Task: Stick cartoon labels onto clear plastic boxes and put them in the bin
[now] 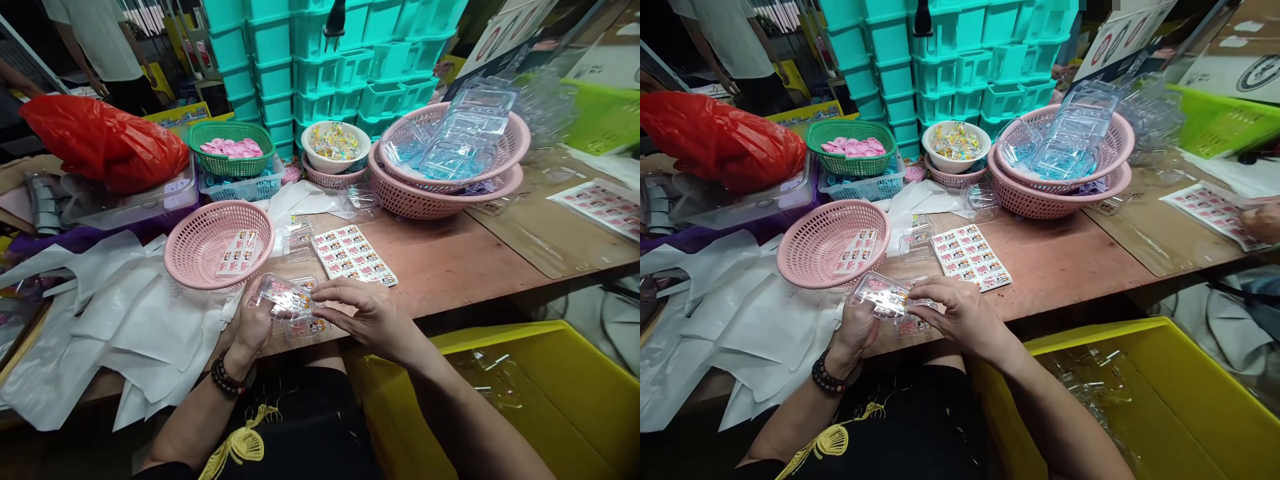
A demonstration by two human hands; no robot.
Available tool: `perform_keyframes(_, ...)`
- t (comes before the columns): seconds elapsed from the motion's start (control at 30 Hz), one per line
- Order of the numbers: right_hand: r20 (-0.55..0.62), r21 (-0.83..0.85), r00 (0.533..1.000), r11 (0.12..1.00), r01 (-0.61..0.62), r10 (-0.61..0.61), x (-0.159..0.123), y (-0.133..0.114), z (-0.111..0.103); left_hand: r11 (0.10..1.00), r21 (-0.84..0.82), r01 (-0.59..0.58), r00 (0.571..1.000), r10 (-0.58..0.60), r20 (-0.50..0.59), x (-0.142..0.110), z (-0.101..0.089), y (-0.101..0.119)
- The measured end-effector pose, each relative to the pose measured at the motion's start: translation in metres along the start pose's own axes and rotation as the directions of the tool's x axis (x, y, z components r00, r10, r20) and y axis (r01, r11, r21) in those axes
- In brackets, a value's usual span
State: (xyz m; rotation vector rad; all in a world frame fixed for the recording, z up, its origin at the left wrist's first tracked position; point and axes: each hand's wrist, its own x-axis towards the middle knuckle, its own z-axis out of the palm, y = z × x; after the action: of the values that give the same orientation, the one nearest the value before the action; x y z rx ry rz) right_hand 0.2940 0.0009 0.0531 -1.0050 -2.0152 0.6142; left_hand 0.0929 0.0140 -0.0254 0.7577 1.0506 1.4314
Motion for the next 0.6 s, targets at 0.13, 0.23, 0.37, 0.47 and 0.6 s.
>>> perform_keyframes(0.13,-0.03,-0.032,1.0,0.999,0.004,-0.005,-0.001,0.001,0.0,0.997,-0.046,0.068,0.997,-0.067,0.039,-0.001,0.004,0.006)
perform_keyframes(0.23,-0.047,-0.018,0.999,1.0,-0.009,0.008,-0.001,0.004,-0.001,0.987,-0.047,0.153,0.983,-0.147,0.108,-0.003,0.007,0.011)
perform_keyframes(0.37,-0.008,-0.034,0.997,0.997,0.074,-0.075,-0.001,0.006,-0.003,0.955,-0.039,0.294,0.944,-0.284,0.168,-0.007,0.011,0.019)
perform_keyframes(0.47,0.067,-0.041,0.983,0.984,0.176,-0.173,-0.003,0.006,-0.006,0.915,-0.06,0.399,0.899,-0.378,0.22,-0.01,0.015,0.023)
perform_keyframes(0.6,0.199,-0.089,0.953,0.964,0.251,-0.23,-0.005,0.006,-0.012,0.825,-0.102,0.556,0.805,-0.504,0.313,-0.009,0.015,0.025)
